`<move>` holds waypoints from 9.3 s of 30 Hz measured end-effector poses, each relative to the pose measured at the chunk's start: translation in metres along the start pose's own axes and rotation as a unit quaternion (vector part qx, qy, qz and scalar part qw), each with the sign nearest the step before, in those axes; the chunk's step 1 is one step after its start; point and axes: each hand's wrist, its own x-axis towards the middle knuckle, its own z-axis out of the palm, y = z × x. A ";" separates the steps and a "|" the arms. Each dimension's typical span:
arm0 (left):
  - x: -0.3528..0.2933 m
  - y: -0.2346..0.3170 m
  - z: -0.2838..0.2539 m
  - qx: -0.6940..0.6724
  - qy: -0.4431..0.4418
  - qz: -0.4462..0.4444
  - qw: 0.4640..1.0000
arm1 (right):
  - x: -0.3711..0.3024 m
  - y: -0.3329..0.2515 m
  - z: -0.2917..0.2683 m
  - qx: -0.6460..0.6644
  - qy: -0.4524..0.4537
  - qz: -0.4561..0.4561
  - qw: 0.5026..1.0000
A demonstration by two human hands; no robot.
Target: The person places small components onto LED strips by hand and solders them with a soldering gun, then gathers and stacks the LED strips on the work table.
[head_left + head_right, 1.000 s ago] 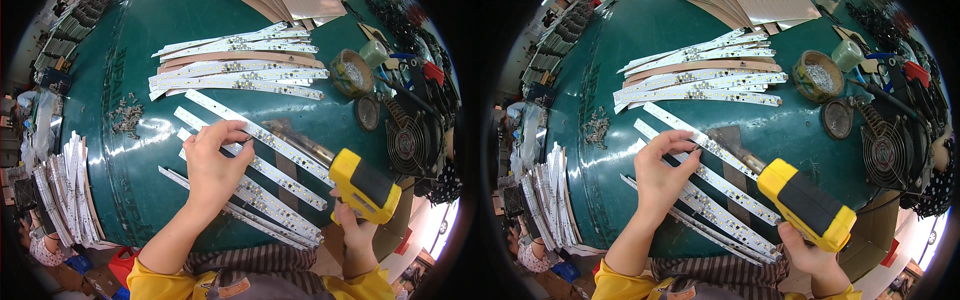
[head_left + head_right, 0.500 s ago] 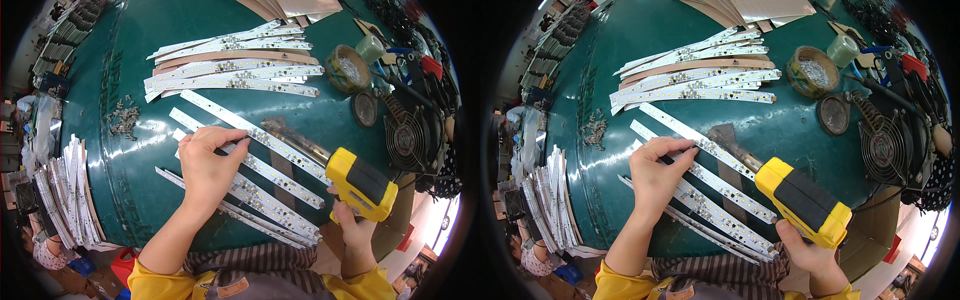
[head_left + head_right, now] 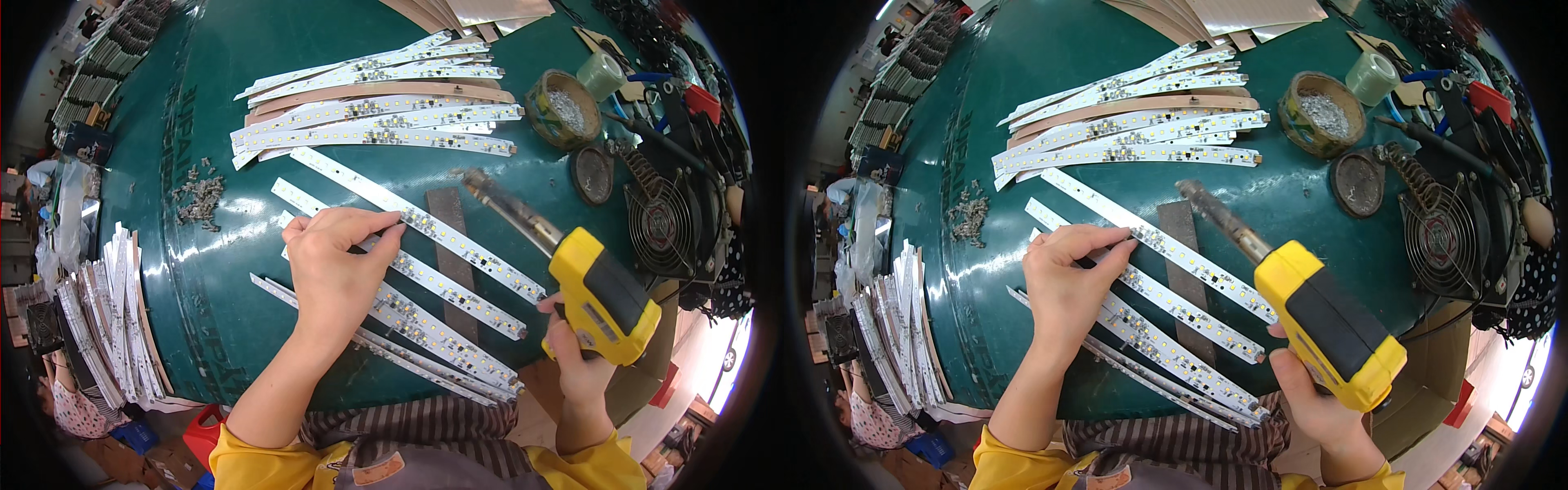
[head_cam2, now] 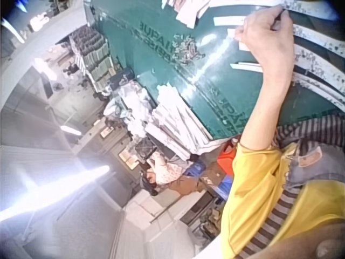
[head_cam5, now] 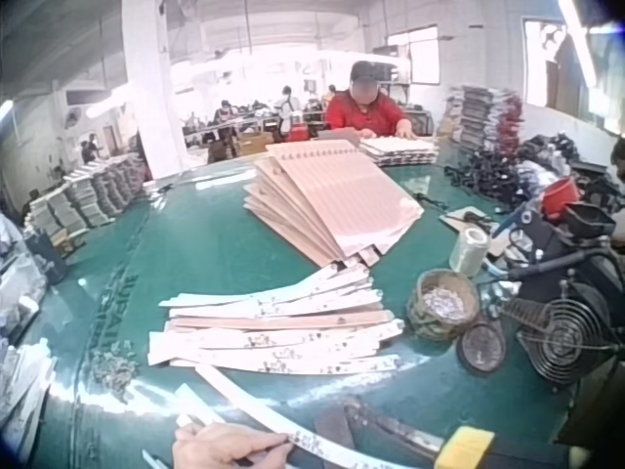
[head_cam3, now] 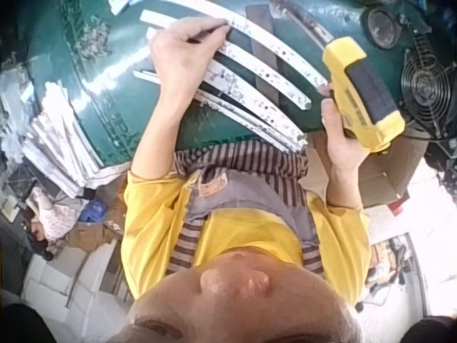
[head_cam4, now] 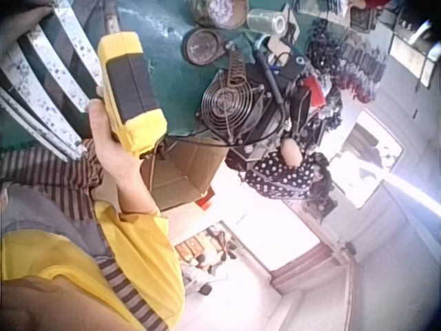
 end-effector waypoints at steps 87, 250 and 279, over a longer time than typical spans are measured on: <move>0.003 -0.010 -0.002 -0.067 -0.052 -0.026 0.996 | 0.002 -0.006 0.005 -0.039 -0.023 -0.023 0.999; 0.217 -0.002 -0.033 0.279 -0.347 0.151 0.883 | -0.105 -0.025 0.021 0.156 0.325 0.159 0.919; 0.144 0.034 -0.072 0.201 -0.228 0.269 0.914 | -0.114 -0.012 0.011 0.169 0.310 0.185 0.917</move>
